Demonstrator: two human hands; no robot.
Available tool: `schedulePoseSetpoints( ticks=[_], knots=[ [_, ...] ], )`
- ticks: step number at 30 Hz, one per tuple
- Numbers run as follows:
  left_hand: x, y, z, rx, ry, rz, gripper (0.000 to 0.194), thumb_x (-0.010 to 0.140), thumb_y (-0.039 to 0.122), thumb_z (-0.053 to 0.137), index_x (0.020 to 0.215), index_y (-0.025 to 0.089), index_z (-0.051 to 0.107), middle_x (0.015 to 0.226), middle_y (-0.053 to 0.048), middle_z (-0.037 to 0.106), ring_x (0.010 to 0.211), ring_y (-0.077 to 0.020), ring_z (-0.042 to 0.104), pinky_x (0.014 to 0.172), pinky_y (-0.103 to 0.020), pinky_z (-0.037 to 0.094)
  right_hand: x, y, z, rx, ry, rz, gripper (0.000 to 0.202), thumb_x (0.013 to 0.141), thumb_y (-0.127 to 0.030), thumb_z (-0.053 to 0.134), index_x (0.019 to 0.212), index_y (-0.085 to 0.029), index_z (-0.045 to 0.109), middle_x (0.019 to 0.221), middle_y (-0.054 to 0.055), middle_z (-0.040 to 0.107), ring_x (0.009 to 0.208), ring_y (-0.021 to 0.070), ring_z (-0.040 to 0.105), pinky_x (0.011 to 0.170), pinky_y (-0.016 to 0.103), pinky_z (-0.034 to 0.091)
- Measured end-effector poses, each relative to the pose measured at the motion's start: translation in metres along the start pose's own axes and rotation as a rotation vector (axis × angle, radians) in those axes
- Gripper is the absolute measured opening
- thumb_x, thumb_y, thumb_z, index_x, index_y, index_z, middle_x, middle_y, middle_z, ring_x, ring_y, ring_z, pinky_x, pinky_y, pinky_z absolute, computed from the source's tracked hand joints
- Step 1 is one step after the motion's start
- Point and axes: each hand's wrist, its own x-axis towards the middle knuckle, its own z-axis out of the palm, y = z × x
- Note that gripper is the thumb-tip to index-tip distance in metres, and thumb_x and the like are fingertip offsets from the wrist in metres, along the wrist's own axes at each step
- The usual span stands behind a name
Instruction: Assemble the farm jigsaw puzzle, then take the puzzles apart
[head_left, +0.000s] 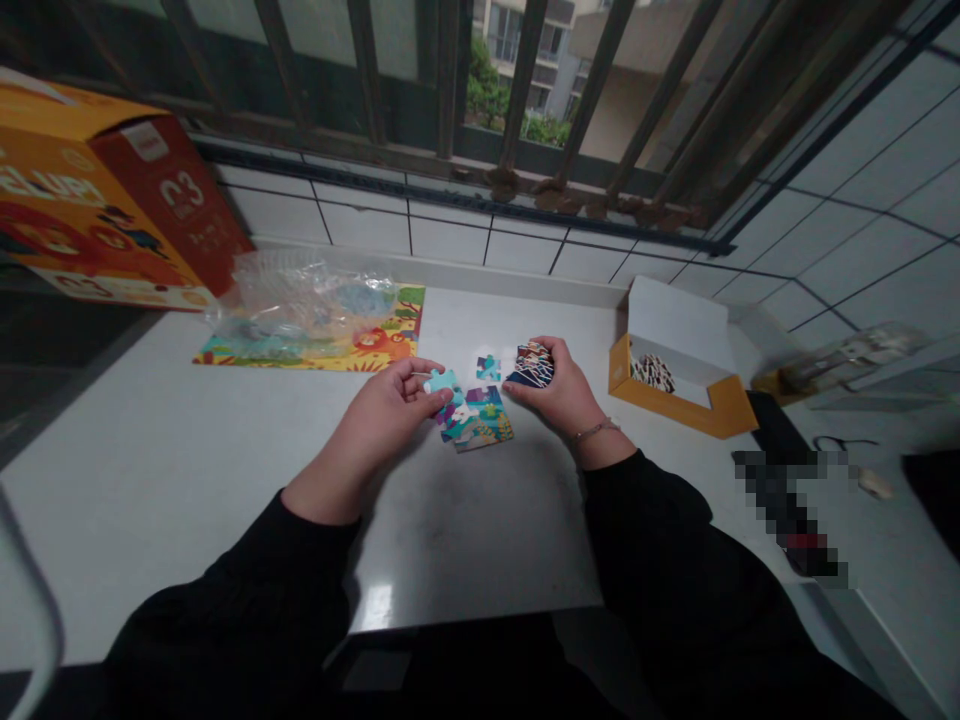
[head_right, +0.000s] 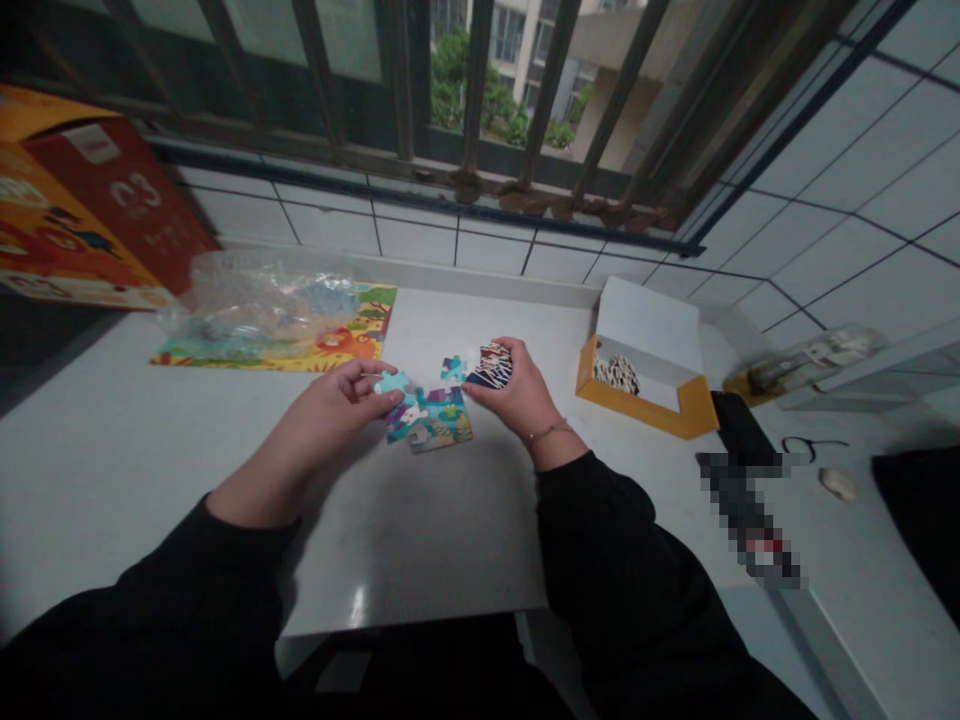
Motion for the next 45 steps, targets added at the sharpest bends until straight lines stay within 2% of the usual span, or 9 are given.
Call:
schedulePoseSetpoints(
  ticks=[4,8,11,15,18,24,33,38,45],
  knots=[
    [0.003,-0.007,0.002,0.307,0.142,0.110,0.023,0.083,0.033,0.084,0.099,0.023,0.072,0.086,-0.003,0.074,0.075,-0.0195,0.066,0.068,-0.032,0.051,-0.001,-0.002,0.000,0.013,0.015,0.018,0.082,0.067,-0.052,0.096,0.134,-0.028,0.056,0.125,0.012,0.072,0.111,0.0351,0.070,0.102,0.055,0.057],
    [0.006,-0.011,0.003,0.026,0.057,-0.045,0.030,0.081,0.035,0.084,0.102,0.022,0.066,0.079,-0.001,0.074,0.068,-0.0188,0.069,0.063,-0.030,0.051,-0.002,-0.004,0.000,0.022,0.005,0.014,0.081,0.067,-0.051,0.096,0.133,-0.028,0.056,0.125,0.011,0.072,0.110,0.0345,0.070,0.102,0.055,0.057],
    [0.007,-0.012,0.002,-0.034,0.116,-0.118,0.034,0.080,0.036,0.085,0.103,0.022,0.064,0.076,-0.001,0.074,0.066,-0.0197,0.070,0.060,-0.029,0.050,-0.002,-0.006,0.000,0.035,-0.003,0.010,0.080,0.067,-0.051,0.097,0.132,-0.028,0.056,0.125,0.011,0.072,0.111,0.0342,0.070,0.104,0.055,0.056],
    [0.006,-0.010,-0.003,0.232,0.211,-0.055,0.029,0.084,0.041,0.082,0.099,0.023,0.064,0.073,0.000,0.072,0.067,-0.0208,0.069,0.058,-0.029,0.045,-0.002,-0.007,0.001,0.159,-0.019,0.043,0.079,0.066,-0.049,0.098,0.131,-0.029,0.057,0.126,0.010,0.071,0.114,0.0331,0.069,0.108,0.055,0.055],
    [0.005,-0.009,-0.005,0.388,0.251,0.002,0.025,0.088,0.043,0.079,0.099,0.024,0.065,0.074,0.000,0.072,0.066,-0.0207,0.067,0.058,-0.030,0.041,-0.005,-0.010,0.006,0.465,-0.182,0.125,0.074,0.068,-0.049,0.095,0.129,-0.029,0.057,0.126,0.009,0.071,0.112,0.0301,0.070,0.107,0.053,0.056],
    [0.004,-0.010,0.006,0.089,0.174,-0.039,0.029,0.087,0.041,0.081,0.101,0.025,0.060,0.076,0.000,0.075,0.067,-0.0201,0.072,0.058,-0.028,0.048,-0.016,-0.020,0.022,0.732,-0.656,0.241,0.072,0.064,-0.042,0.100,0.124,-0.026,0.063,0.115,0.006,0.074,0.097,0.0239,0.073,0.089,0.041,0.061],
    [0.002,0.000,0.015,-0.470,0.107,-0.201,0.037,0.085,0.027,0.088,0.106,0.021,0.059,0.082,-0.001,0.078,0.071,-0.0136,0.076,0.076,-0.027,0.066,-0.019,-0.025,0.021,0.755,-0.708,0.227,0.068,0.067,-0.040,0.099,0.124,-0.025,0.066,0.113,0.005,0.076,0.096,0.0237,0.074,0.086,0.038,0.062],
    [0.008,-0.008,0.010,-0.300,0.187,-0.185,0.023,0.092,0.026,0.080,0.103,0.020,0.060,0.081,-0.002,0.077,0.071,-0.0158,0.077,0.074,-0.029,0.064,-0.019,-0.024,0.019,0.750,-0.713,0.201,0.069,0.067,-0.039,0.099,0.126,-0.026,0.066,0.114,0.005,0.075,0.096,0.0241,0.074,0.080,0.037,0.062],
    [0.003,-0.008,0.018,0.044,-0.056,-0.014,0.020,0.096,0.041,0.073,0.092,0.023,0.067,0.077,-0.001,0.071,0.070,-0.0186,0.071,0.067,-0.031,0.056,-0.017,-0.025,0.021,0.646,-0.715,0.112,0.071,0.066,-0.038,0.101,0.125,-0.027,0.064,0.122,0.006,0.075,0.106,0.0253,0.075,0.096,0.043,0.062]
  ],
)
